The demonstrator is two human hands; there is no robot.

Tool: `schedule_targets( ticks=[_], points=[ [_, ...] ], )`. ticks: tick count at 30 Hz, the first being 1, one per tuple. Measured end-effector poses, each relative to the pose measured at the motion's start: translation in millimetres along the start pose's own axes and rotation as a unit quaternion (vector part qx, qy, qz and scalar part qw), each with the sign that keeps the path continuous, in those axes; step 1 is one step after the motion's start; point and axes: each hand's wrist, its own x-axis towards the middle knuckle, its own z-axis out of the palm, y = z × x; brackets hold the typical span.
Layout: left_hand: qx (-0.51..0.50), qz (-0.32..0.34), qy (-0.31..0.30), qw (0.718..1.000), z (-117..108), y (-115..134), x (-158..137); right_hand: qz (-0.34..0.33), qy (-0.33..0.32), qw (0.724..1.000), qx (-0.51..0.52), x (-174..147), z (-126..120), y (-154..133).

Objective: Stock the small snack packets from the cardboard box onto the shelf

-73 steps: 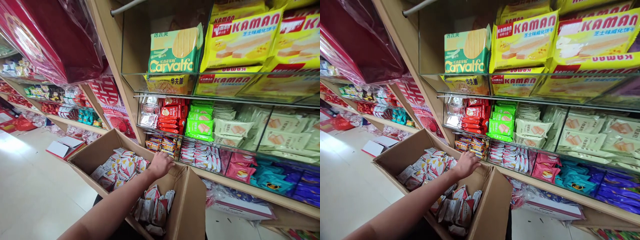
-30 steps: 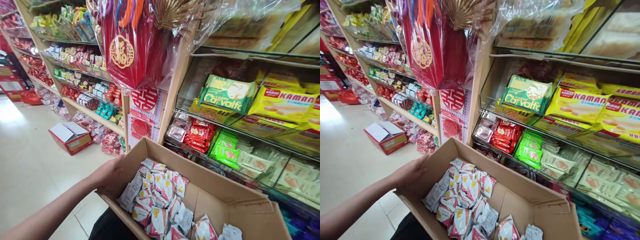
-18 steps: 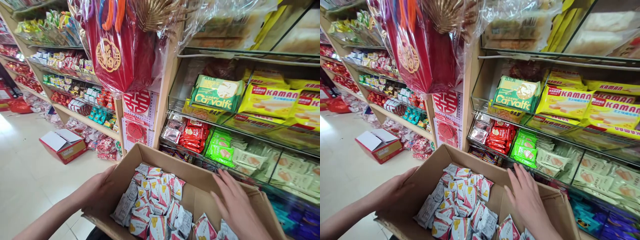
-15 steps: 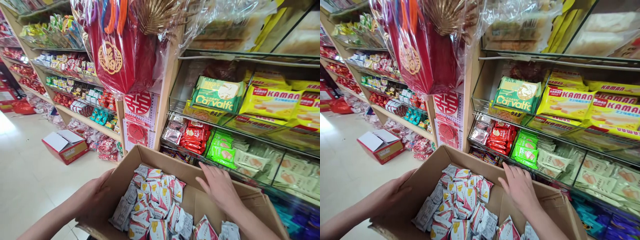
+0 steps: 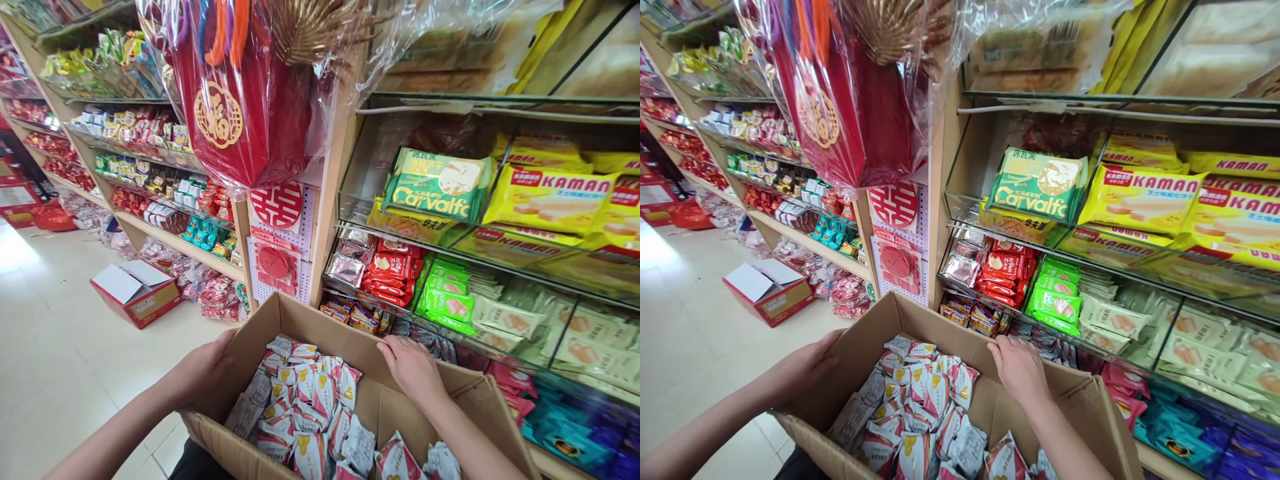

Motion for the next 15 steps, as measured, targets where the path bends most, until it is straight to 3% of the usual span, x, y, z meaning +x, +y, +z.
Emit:
schedule_targets(
  ticks=[11, 15],
  points=[
    [0.003, 0.019, -0.005, 1.000, 6.7, 18.4, 10.4, 0.013, 0.017, 0.999, -0.043, -14.6, -5.4, 16.2],
    [-0.002, 0.047, 0.015, 0.999, 14.2, 23.6, -1.8, -0.002, 0.047, 0.997, -0.062, -33.7, -22.0, 25.9]
  ],
)
